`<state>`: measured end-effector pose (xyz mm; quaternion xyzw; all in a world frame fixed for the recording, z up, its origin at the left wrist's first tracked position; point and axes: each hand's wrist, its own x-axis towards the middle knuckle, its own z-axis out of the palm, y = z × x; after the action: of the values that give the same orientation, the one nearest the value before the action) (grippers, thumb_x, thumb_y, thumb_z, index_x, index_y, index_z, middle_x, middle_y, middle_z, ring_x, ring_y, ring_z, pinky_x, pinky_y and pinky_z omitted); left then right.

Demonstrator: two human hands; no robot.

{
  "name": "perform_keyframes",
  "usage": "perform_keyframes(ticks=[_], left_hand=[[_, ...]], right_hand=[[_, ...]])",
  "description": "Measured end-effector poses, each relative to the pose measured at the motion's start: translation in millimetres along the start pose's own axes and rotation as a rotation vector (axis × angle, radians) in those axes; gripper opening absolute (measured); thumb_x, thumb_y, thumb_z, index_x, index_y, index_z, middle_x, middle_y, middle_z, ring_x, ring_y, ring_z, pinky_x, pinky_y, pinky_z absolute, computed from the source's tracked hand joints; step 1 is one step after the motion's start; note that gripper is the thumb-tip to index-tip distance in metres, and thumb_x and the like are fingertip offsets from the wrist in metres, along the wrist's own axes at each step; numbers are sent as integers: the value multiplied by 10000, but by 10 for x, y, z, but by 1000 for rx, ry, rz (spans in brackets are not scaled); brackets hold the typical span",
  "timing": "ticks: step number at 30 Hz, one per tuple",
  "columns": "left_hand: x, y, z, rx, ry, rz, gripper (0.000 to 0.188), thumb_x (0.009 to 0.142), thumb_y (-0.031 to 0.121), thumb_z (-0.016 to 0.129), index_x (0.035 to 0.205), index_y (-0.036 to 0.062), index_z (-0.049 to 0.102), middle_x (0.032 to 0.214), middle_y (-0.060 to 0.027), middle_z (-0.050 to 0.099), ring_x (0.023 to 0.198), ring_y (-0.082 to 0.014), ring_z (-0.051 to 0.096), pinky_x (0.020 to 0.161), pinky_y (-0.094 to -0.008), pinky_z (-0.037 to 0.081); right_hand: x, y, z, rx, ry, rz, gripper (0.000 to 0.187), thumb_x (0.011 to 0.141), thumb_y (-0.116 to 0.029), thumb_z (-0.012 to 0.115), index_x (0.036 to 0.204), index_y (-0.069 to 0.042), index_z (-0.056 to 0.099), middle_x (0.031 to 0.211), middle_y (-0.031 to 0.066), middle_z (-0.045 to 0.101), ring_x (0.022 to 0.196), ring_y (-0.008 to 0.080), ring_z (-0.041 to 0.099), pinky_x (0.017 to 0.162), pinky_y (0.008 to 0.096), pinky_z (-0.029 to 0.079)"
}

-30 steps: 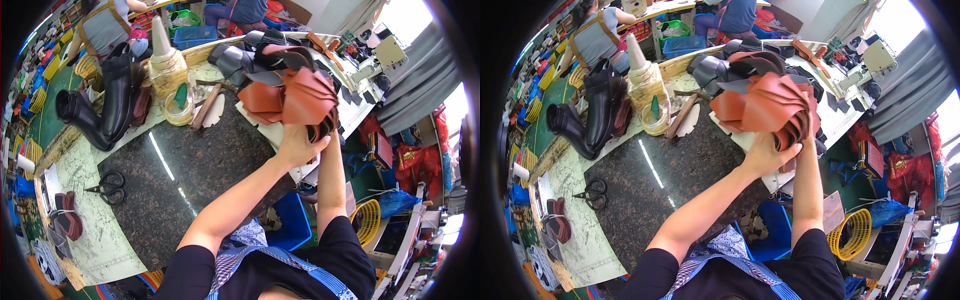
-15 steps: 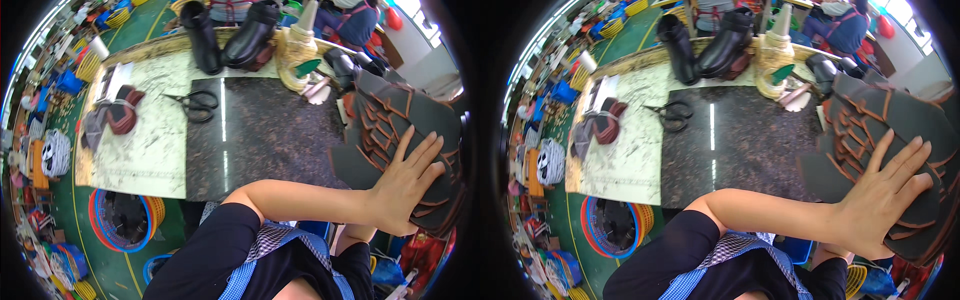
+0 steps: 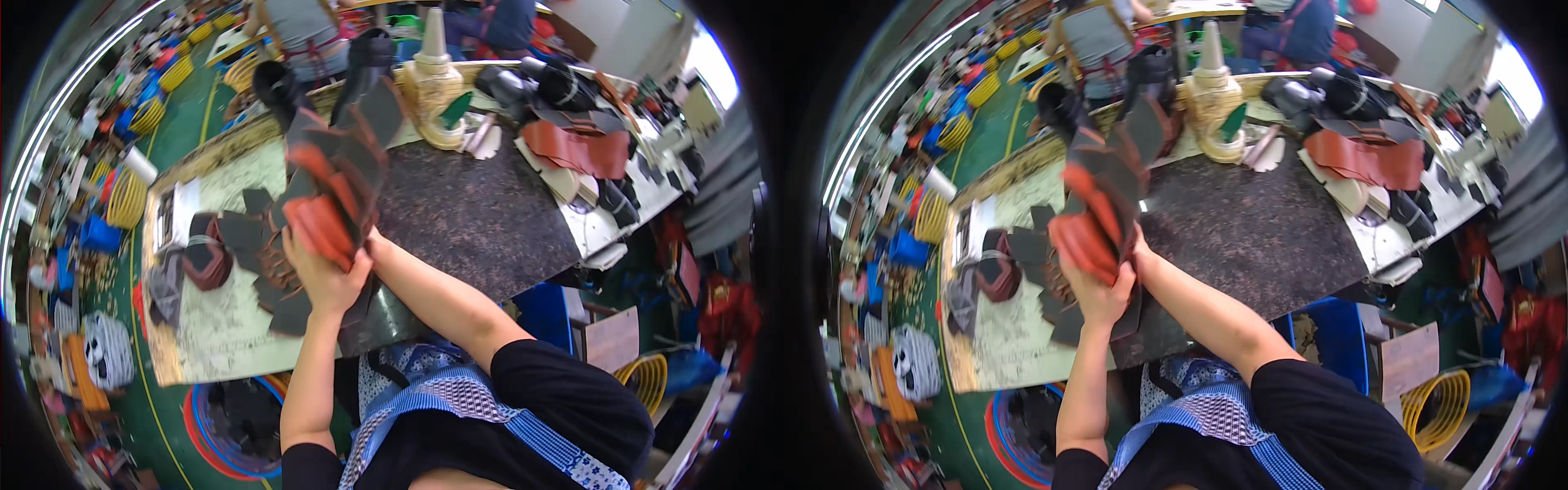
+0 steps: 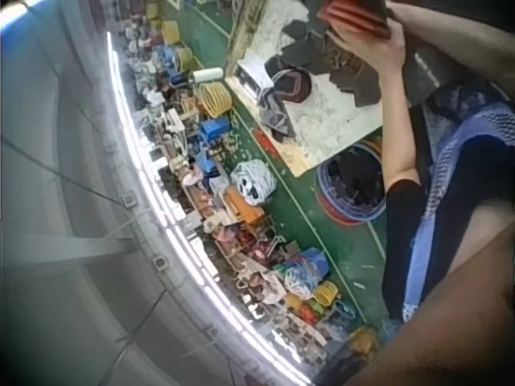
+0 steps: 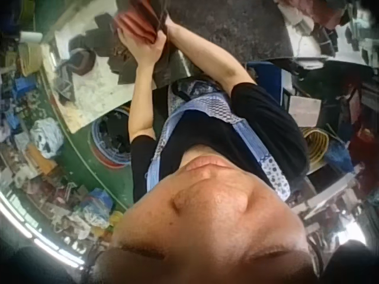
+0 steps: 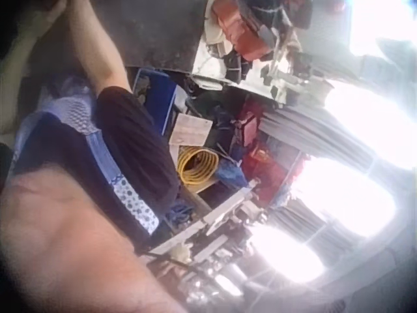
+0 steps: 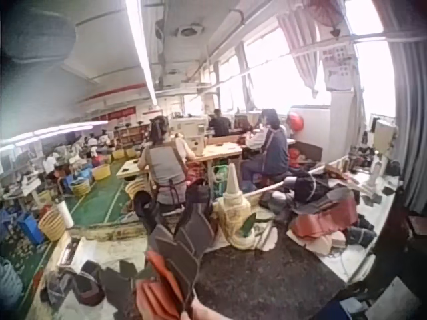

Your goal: Applying adhesive and white fabric backing to leather shoe components at a factory workstation.

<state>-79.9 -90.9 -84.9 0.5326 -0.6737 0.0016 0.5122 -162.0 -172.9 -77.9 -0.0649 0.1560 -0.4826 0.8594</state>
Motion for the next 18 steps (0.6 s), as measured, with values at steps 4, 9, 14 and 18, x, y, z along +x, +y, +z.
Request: perform_keyframes(ticks=[4, 9, 14, 18], left_hand=[[-6, 24, 152, 162, -29, 105, 924, 714, 286, 774, 1491, -10, 371, 1507, -249, 421, 1449, -432, 320, 1207, -580, 173], [270, 223, 383, 428, -304, 76, 883, 615, 278, 876, 1375, 67, 480, 1537, -216, 405, 1468, -374, 345, 1215, -576, 184], [523, 27, 676, 453, -290, 201, 884, 614, 283, 864, 1383, 70, 482, 1524, -199, 426, 1461, -360, 359, 1212, -566, 212], [767, -200, 713, 445, -335, 317, 888, 624, 296, 862, 1393, 63, 483, 1524, -180, 440, 1454, -341, 373, 1206, -556, 239]], right_hand=[[254, -624, -476, -1286, -126, -385, 431, 1073, -332, 462, 1193, 33, 658, 1049, 141, 756, 945, 290, 707, 891, 404, 513], [-355, -1539, -371, -2076, 174, -428, 199, 893, -192, 646, 985, -28, 710, 1032, 212, 710, 934, 383, 689, 780, 440, 546], [-581, -2417, -718, -2424, 195, -998, 156, 887, -216, 679, 943, -71, 689, 1018, 94, 664, 946, 330, 679, 782, 441, 558], [-592, -3054, -1015, -2721, 287, -908, 172, 892, -211, 681, 824, -57, 647, 921, 89, 633, 960, 312, 640, 785, 435, 545]])
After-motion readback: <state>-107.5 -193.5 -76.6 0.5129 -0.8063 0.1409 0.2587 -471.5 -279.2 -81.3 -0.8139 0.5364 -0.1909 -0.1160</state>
